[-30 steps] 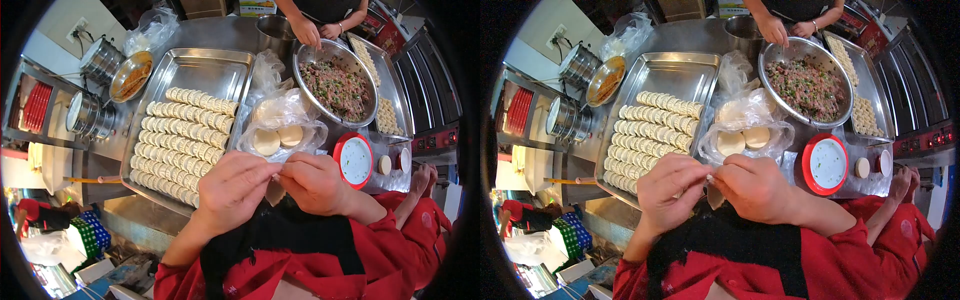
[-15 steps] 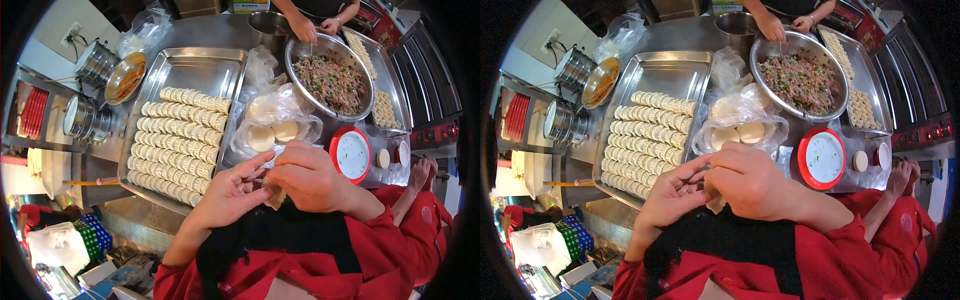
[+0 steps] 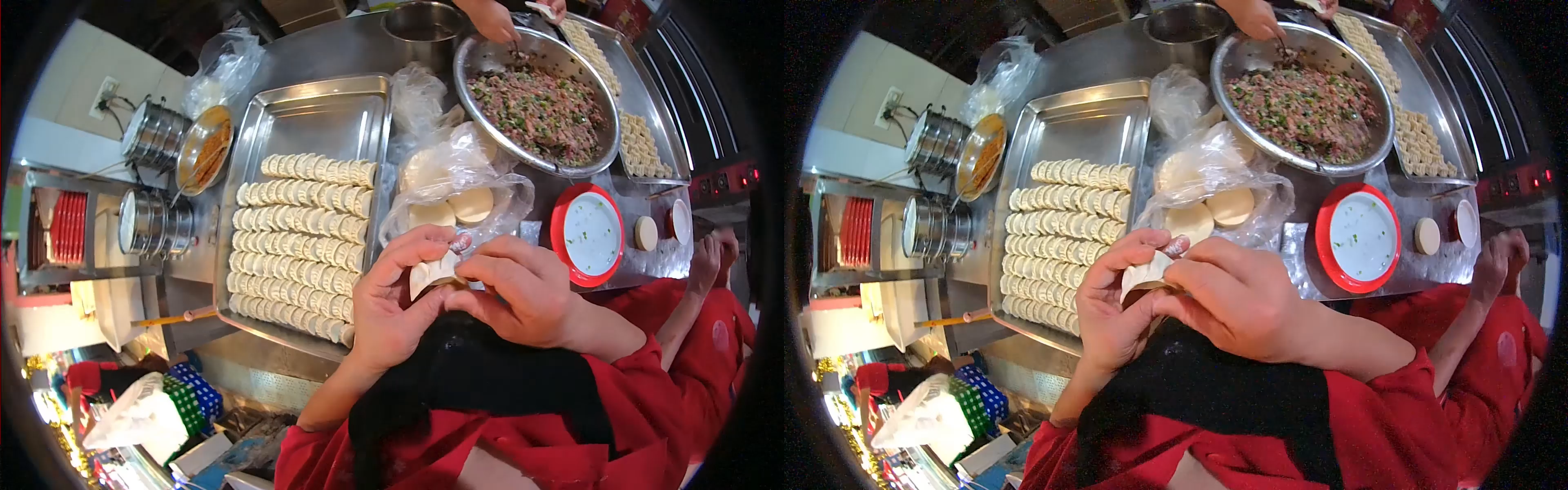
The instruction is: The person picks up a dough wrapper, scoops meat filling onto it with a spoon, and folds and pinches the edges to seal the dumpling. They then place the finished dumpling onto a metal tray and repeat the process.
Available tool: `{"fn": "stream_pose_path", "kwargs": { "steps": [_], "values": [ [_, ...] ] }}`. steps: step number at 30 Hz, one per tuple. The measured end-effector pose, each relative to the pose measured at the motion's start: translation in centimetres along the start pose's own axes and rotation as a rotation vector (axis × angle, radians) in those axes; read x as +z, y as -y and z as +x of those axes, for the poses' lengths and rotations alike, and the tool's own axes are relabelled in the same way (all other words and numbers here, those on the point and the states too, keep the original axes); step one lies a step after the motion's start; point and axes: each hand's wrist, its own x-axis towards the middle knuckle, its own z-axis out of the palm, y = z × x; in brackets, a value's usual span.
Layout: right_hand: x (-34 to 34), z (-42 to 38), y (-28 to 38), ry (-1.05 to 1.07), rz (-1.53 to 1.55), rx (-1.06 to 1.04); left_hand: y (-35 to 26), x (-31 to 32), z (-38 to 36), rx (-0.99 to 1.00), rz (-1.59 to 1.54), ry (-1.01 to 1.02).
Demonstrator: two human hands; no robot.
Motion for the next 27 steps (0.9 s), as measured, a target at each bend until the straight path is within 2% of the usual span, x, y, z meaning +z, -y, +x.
{"fn": "stream_pose_path", "kwargs": {
  "steps": [3,4,5,7,9,13,15,19,21,22,27],
  "values": [
    [-0.7,-0.3,-0.9,0.007,-0.086,-0.082,-0.2,1.1,0.8,-0.082,0.058,0.027],
    [-0.9,-0.4,-1.2,-0.003,-0.155,-0.153,-0.6,1.8,1.0,-0.216,0.072,0.0],
    [-1.0,-0.5,-1.6,-0.01,-0.222,-0.224,-0.5,2.1,1.2,-0.214,0.069,0.001],
    [-1.3,-0.9,-2.5,-0.018,-0.236,-0.261,0.0,2.5,1.3,-0.349,0.208,-0.06],
    [-2.2,-0.9,-2.9,0.195,-0.174,-0.165,0.8,2.5,1.1,-0.362,0.26,-0.102],
    [-2.1,-0.8,-3.9,0.119,-0.129,-0.151,1.2,3.2,1.1,-0.279,0.327,-0.18],
    [-2.0,-0.5,-4.3,0.113,-0.107,-0.21,1.3,3.1,1.2,-0.286,0.516,-0.147],
    [-1.7,-0.5,-4.8,0.177,-0.069,-0.172,1.9,2.9,1.5,-0.301,0.43,-0.151],
    [-2.0,0.1,-4.3,0.034,-0.089,0.039,1.4,2.7,1.8,-0.355,0.097,-0.202],
    [-2.7,0.0,-4.3,0.068,-0.078,0.126,1.5,2.4,1.9,-0.337,0.106,-0.209],
    [-0.4,0.9,-3.8,0.05,-0.161,0.097,0.8,0.3,3.1,-0.348,0.074,-0.193]
  ]
}}
